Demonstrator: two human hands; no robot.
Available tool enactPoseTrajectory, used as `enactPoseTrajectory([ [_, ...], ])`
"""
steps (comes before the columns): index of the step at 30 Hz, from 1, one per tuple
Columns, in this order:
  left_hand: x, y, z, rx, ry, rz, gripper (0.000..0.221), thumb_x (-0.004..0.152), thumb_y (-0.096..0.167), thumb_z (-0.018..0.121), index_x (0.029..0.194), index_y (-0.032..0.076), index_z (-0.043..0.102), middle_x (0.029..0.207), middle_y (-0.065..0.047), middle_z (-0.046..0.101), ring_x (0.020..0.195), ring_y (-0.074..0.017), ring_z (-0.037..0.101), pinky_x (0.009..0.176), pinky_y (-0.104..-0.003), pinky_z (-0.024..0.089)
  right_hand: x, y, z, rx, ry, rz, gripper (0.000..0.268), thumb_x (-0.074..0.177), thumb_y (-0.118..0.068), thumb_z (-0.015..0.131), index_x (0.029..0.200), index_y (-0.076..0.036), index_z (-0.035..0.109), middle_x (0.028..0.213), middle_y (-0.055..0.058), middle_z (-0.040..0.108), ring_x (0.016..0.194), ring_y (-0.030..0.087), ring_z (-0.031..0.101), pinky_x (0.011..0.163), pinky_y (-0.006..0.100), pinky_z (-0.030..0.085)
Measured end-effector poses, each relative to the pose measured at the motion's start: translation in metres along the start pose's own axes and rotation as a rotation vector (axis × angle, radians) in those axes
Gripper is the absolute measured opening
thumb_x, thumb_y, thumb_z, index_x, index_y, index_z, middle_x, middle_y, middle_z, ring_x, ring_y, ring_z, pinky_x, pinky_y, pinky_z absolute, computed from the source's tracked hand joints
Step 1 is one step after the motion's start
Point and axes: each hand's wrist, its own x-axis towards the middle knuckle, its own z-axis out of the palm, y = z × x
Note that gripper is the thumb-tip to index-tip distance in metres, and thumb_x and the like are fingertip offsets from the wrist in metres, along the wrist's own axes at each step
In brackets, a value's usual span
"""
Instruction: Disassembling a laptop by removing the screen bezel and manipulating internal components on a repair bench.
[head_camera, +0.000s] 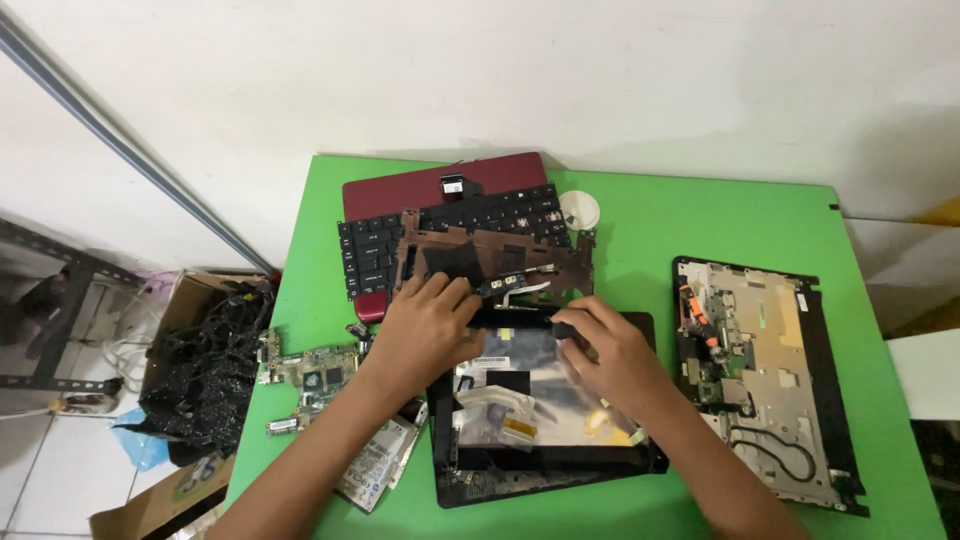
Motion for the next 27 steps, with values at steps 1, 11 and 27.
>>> enactPoseTrajectory([
  [1, -0.004, 0.000, 0.001, -0.004, -0.014, -0.002, 0.028, 0.078, 0.031, 0.080, 0.095, 0.009, 0.076, 0.089, -0.009, 0.066, 0.082, -0.0269, 0.060, 0.067, -0.038, 0.043, -0.001, 0.002, 0.003, 0.011, -0.006, 0.009, 0.029, 0.085, -0.006, 0.070, 0.113, -0.015, 0.070, 0.100, 0.001, 0.064, 0.088, 0.025, 0.073, 0.076, 0.035, 0.063],
  [11, -0.007, -0.001, -0.009, -0.023, -0.097, -0.087, 0.028, 0.076, 0.028, 0.076, 0.096, 0.009, 0.074, 0.087, -0.009, 0.067, 0.083, -0.0285, 0.065, 0.066, -0.035, 0.053, -0.007, 0.007, 0.001, -0.030, 0.039, -0.034, 0.029, 0.084, -0.006, 0.074, 0.112, -0.012, 0.073, 0.104, 0.005, 0.069, 0.096, 0.027, 0.073, 0.079, 0.036, 0.062],
  [27, -0.004, -0.007, -0.021, -0.156, -0.344, -0.221, 0.030, 0.088, 0.031, 0.076, 0.102, 0.009, 0.062, 0.088, -0.010, 0.062, 0.077, -0.0333, 0.071, 0.067, -0.042, 0.059, -0.005, 0.026, 0.006, -0.006, 0.056, -0.016, 0.024, 0.080, -0.001, 0.077, 0.101, -0.011, 0.079, 0.100, 0.007, 0.076, 0.100, 0.029, 0.072, 0.087, 0.039, 0.059],
])
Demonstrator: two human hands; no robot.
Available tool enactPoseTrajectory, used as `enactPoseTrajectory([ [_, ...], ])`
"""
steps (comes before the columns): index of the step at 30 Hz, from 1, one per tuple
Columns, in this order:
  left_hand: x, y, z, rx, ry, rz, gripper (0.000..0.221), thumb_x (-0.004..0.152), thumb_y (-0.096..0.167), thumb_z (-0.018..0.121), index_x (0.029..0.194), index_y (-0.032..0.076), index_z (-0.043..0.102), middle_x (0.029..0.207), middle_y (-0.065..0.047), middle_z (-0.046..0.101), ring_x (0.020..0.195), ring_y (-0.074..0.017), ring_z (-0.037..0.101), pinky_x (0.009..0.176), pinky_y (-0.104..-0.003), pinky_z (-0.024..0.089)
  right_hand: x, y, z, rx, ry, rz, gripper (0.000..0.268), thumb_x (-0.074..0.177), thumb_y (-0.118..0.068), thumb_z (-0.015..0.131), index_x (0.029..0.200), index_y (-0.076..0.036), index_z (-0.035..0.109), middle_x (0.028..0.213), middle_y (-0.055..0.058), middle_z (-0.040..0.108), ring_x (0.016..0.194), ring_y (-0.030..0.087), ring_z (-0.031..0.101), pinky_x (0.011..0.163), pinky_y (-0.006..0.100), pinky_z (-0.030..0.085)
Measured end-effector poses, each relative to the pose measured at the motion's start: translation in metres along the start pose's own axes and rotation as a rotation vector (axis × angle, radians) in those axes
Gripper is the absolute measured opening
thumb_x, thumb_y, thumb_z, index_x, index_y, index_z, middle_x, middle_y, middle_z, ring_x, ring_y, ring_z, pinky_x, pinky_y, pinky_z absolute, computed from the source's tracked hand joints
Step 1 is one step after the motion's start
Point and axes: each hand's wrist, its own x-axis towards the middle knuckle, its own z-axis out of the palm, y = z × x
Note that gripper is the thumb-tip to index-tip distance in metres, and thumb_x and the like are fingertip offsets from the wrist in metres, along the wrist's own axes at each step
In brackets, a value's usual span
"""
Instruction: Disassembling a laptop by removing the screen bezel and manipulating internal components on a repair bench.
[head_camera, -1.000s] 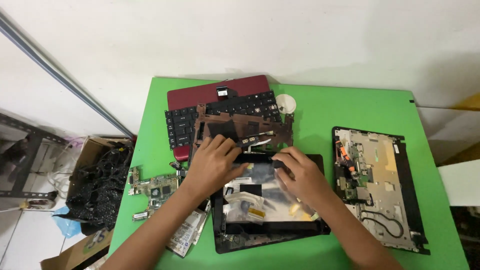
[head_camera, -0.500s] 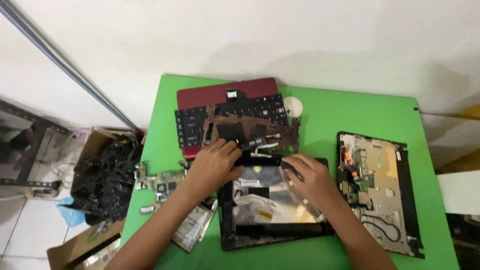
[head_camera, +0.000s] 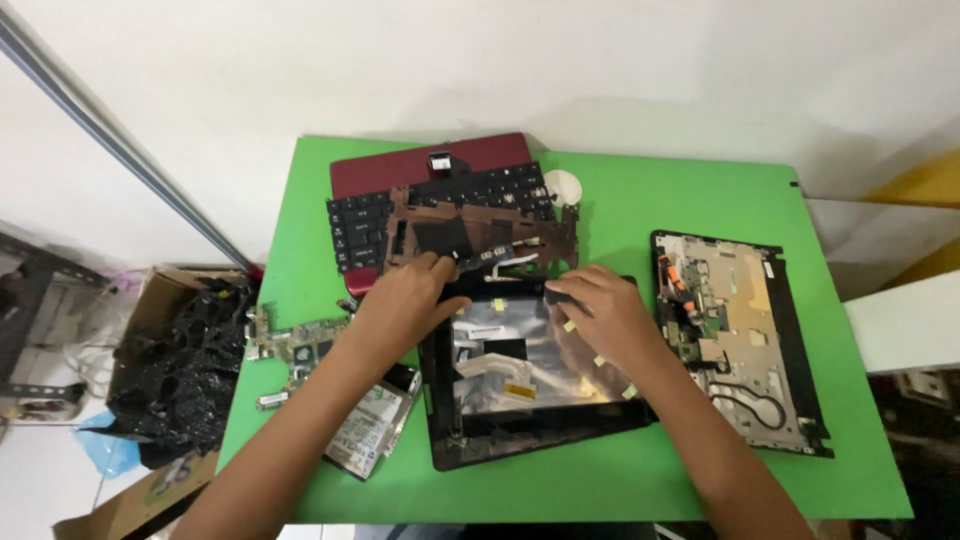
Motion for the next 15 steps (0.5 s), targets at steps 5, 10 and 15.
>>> enactPoseTrajectory([
  [5, 0.000, -0.009, -0.008, -0.293, -0.047, 0.028, 0.032, 0.086, 0.027, 0.076, 0.101, 0.004, 0.062, 0.090, -0.015, 0.064, 0.077, -0.0374, 0.072, 0.067, -0.046, 0.059, 0.005, -0.008, -0.015, 0.035, -0.074, 0.012, 0.021, 0.079, 0.000, 0.076, 0.098, -0.011, 0.077, 0.099, 0.007, 0.077, 0.099, 0.031, 0.072, 0.085, 0.041, 0.058],
  [10, 0.006, -0.019, -0.006, -0.414, 0.000, 0.155, 0.032, 0.079, 0.022, 0.080, 0.094, 0.003, 0.060, 0.083, -0.016, 0.060, 0.071, -0.0402, 0.069, 0.064, -0.047, 0.057, 0.019, -0.026, -0.024, -0.006, -0.150, 0.074, 0.019, 0.082, -0.002, 0.074, 0.100, -0.008, 0.075, 0.098, 0.010, 0.074, 0.097, 0.033, 0.071, 0.084, 0.042, 0.057],
  [15, 0.011, -0.025, 0.008, -0.468, 0.074, 0.169, 0.035, 0.072, 0.025, 0.084, 0.089, 0.006, 0.060, 0.078, -0.011, 0.055, 0.071, -0.0347, 0.066, 0.065, -0.045, 0.055, 0.035, -0.050, 0.008, -0.151, -0.270, -0.001, 0.010, 0.087, -0.010, 0.067, 0.097, -0.009, 0.069, 0.096, 0.008, 0.067, 0.099, 0.030, 0.068, 0.087, 0.038, 0.055],
])
